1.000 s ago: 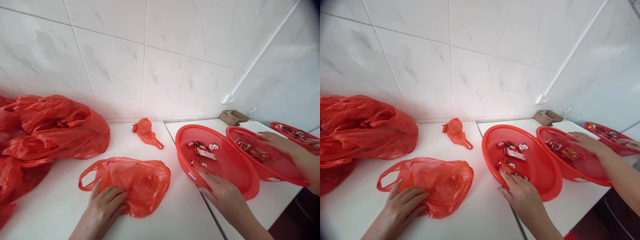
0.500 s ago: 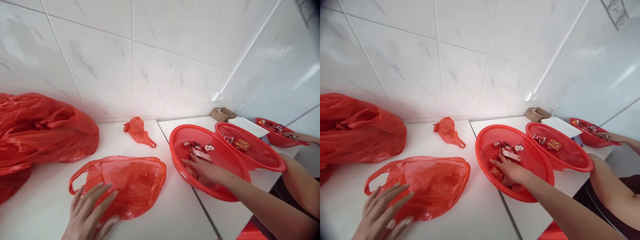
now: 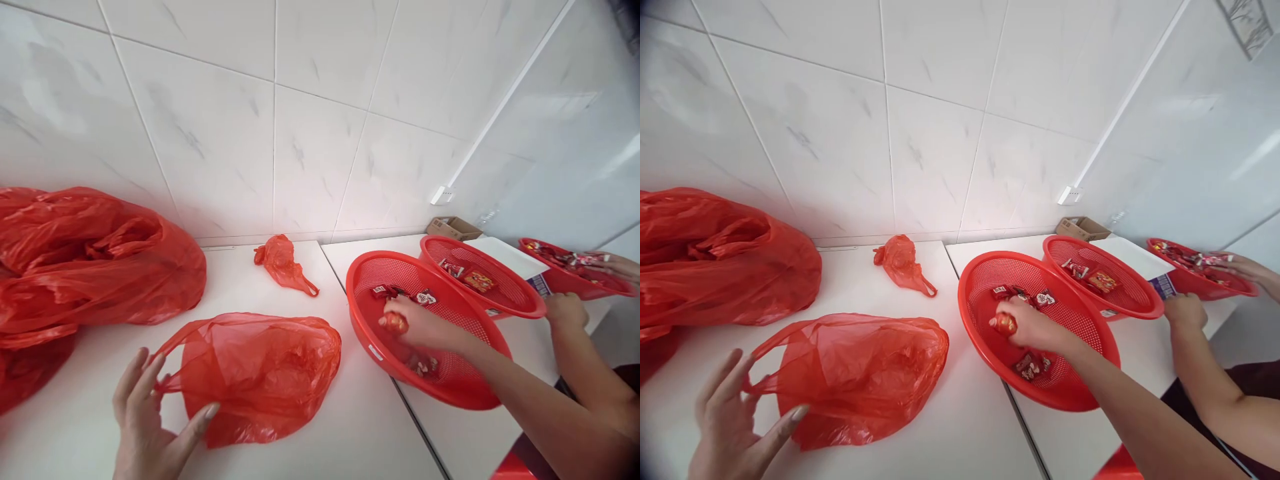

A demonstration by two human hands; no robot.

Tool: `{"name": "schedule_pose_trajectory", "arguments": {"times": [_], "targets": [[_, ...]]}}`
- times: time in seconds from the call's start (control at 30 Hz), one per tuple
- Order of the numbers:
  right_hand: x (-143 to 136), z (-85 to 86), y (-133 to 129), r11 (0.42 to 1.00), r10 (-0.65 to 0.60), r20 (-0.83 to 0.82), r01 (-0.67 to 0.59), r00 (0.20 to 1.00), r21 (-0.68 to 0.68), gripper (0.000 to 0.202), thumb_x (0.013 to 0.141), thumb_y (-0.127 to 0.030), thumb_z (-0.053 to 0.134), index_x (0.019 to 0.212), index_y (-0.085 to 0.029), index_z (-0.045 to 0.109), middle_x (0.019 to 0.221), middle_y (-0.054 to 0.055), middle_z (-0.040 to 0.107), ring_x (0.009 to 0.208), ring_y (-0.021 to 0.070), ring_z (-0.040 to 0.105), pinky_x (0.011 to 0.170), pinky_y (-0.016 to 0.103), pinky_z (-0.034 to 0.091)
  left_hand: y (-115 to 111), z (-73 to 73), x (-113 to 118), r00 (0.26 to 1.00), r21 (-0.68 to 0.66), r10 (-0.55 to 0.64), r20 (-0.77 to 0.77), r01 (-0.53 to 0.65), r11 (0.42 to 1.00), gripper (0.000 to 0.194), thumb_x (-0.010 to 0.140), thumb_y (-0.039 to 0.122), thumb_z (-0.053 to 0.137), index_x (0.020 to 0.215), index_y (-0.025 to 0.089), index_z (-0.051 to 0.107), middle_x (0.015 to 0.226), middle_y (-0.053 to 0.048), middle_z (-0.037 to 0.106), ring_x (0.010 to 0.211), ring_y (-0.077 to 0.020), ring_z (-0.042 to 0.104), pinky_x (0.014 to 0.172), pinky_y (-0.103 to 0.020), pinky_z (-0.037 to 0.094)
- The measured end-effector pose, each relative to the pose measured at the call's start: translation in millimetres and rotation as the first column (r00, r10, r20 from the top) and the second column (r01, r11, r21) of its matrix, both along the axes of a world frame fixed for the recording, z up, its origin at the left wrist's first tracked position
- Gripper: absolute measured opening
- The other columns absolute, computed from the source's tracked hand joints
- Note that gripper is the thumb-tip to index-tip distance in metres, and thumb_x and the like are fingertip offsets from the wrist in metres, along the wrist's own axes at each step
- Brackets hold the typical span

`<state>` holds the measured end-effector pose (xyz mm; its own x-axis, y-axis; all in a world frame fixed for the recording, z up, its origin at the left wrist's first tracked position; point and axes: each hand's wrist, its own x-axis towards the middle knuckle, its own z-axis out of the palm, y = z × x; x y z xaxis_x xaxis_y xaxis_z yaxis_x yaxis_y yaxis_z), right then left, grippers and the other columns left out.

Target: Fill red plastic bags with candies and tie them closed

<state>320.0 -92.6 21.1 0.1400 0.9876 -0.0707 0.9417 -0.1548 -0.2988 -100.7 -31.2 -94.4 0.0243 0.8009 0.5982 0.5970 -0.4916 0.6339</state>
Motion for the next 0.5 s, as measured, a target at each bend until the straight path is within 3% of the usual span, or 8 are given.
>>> {"name": "schedule_pose_trajectory", "arguments": {"times": [0.13, 0.23, 0.3, 0.4, 0.5], "targets": [[-9, 39.8, 1, 0.994, -0.031, -0.102, 0.041, 0.994, 0.101, 0.036, 0.072, -0.027, 0.060, 0.109, -0.028, 0.055, 0.108, 0.001, 0.059, 0.093, 0.0194, 0.061, 0.075, 0.029, 0.051, 2, -10.6, 0, 0.993, -0.139, -0.016, 0.120, 0.033, 0.990, 0.086, 0.070, 0.047, 0.071, 0.144, 0.037, 0.027, 0.155, -0.009, 0.015, 0.135, -0.0405, 0.031, 0.087, -0.057, 0.054], [-54, 55.7, 0, 0.968, 0.071, -0.086, -0.048, 0.994, 0.245, 0.026, 0.074, -0.026, 0.060, 0.099, -0.030, 0.057, 0.113, 0.000, 0.055, 0.093, 0.0176, 0.059, 0.078, 0.028, 0.050, -2, -8.3, 3, 0.991, -0.191, -0.030, 0.128, 0.054, 0.980, 0.074, 0.074, 0.042, 0.069, 0.139, 0.035, 0.035, 0.150, -0.010, 0.021, 0.130, -0.0358, 0.041, 0.091, -0.052, 0.053], [-94, 52.5, 2, 0.942, 0.216, -0.036, -0.199, 0.976, 0.271, 0.021, 0.075, -0.017, 0.057, 0.092, -0.030, 0.057, 0.117, -0.001, 0.051, 0.089, 0.0150, 0.059, 0.076, 0.027, 0.050, -5, -3.4, 5, 0.994, -0.211, -0.053, 0.100, 0.074, 0.975, 0.071, 0.077, 0.039, 0.068, 0.139, 0.032, 0.035, 0.146, -0.012, 0.026, 0.126, -0.0323, 0.046, 0.092, -0.048, 0.053], [-150, 30.7, 9, 0.883, 0.431, -0.011, -0.419, 0.902, 0.213, 0.031, 0.072, -0.005, 0.048, 0.091, -0.027, 0.056, 0.111, 0.002, 0.050, 0.074, 0.0117, 0.059, 0.063, 0.024, 0.050, -9, 2.7, 5, 0.996, -0.230, -0.076, 0.045, 0.084, 0.969, 0.071, 0.079, 0.036, 0.066, 0.141, 0.029, 0.033, 0.144, -0.013, 0.029, 0.126, -0.0310, 0.045, 0.093, -0.046, 0.052], [-187, 3.1, 22, 0.847, 0.511, -0.015, -0.501, 0.859, 0.180, 0.046, 0.071, 0.001, 0.040, 0.103, -0.028, 0.057, 0.111, 0.005, 0.054, 0.077, 0.0142, 0.063, 0.055, 0.022, 0.050, -12, 4.5, 4, 0.997, -0.245, -0.075, 0.004, 0.074, 0.967, 0.073, 0.081, 0.034, 0.065, 0.144, 0.028, 0.028, 0.144, -0.013, 0.030, 0.135, -0.0324, 0.035, 0.102, -0.050, 0.044]]}}
